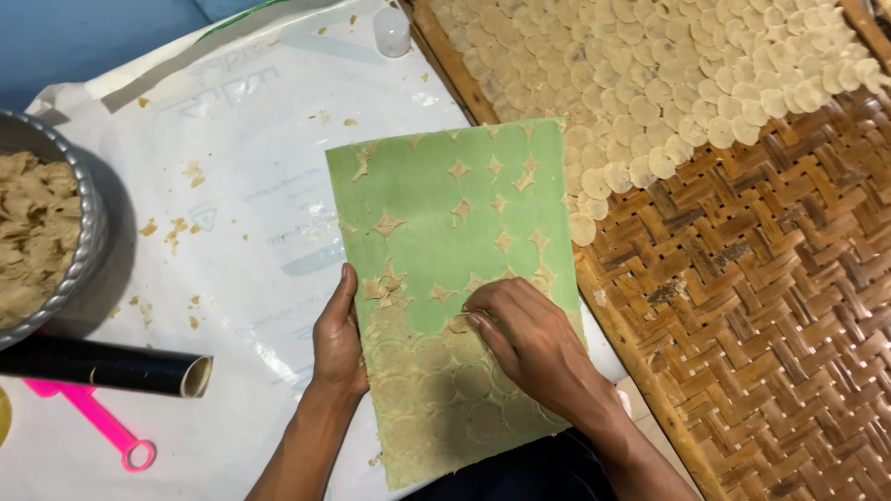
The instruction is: Peeling small circular pieces of cracker dough from a green sheet and arranging them on a woven drying tray.
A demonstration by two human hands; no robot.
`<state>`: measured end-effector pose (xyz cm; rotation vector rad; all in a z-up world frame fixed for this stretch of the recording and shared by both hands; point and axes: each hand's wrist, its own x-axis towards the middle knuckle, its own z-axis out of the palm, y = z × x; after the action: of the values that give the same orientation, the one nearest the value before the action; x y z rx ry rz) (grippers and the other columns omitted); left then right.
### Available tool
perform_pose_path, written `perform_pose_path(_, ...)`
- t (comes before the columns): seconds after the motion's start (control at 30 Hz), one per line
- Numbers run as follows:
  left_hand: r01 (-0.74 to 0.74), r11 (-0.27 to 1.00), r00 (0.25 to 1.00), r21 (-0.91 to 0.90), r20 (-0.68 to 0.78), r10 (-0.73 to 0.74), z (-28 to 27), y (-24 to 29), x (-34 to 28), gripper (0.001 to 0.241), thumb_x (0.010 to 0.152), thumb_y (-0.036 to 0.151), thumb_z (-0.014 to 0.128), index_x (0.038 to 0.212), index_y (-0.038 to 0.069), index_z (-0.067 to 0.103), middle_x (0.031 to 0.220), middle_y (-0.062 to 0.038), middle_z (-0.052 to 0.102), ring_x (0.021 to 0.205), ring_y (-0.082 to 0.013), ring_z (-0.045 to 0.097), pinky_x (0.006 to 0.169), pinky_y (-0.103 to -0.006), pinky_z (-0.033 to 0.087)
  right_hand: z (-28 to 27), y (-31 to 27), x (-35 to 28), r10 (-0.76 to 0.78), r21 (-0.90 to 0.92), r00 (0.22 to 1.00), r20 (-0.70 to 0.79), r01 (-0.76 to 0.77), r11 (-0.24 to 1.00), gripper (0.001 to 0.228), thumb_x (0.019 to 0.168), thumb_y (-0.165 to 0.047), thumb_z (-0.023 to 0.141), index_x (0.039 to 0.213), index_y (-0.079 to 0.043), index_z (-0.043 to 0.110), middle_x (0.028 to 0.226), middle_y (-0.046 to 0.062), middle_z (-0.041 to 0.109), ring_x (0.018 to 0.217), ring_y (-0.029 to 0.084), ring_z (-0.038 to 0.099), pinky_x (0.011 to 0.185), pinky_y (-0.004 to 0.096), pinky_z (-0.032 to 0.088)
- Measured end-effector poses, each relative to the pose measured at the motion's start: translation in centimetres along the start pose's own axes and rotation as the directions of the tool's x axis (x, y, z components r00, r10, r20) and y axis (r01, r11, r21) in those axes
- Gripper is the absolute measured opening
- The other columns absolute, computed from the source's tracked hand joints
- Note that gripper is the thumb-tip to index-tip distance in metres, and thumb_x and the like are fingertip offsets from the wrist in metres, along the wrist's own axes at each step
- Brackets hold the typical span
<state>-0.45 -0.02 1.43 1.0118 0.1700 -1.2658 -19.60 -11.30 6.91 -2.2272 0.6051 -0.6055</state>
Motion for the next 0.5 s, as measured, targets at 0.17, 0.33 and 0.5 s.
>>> perform_pose_path(0.17,0.021,0.999,0.996,0.041,-0.085,-0.017,0.7,0.3,-0.3,0.055,0.105,0.039,0.038,0.143,0.003,0.055,0.133,-0.020,0.065,0.104,-0.0266,0.064,0.087,-0.0371,0.050,0.3,3.3,-2.0,0.149,0.057,0.982,-0.113,-0.143,0.988,0.011,0.090,-0.006,0.069,0.098,0.000,0.068,0.090,0.010,0.074,0.068,0.017,0.066,0.057,0.026,0.055)
perform_pose_path(0.33,0.013,0.999,0.990,0.045,-0.142,-0.007,0.6,0.2,-0.2,0.054,0.104,0.038,0.040,0.141,0.002,0.057,0.134,-0.017,0.065,0.107,-0.0254,0.062,0.090,-0.0362,0.048,-1.0,8.5,-3.7,0.317,0.054,0.925,-0.210,-0.313,0.948,0.014,0.095,-0.009,0.065,0.107,0.000,0.066,0.079,0.008,0.072,0.050,0.012,0.054,0.039,0.023,0.041)
perform_pose_path(0.5,-0.013,0.998,0.992,0.067,-0.126,0.021,0.4,0.1,-0.1,0.054,0.104,0.038,0.041,0.142,0.003,0.056,0.136,-0.017,0.064,0.108,-0.0256,0.061,0.091,-0.0363,0.047,-2.3,12.3,-3.4,0.484,0.007,0.818,-0.310,-0.507,0.862,0.014,0.100,-0.014,0.063,0.107,-0.002,0.066,0.086,0.006,0.064,0.063,0.014,0.051,0.053,0.026,0.045)
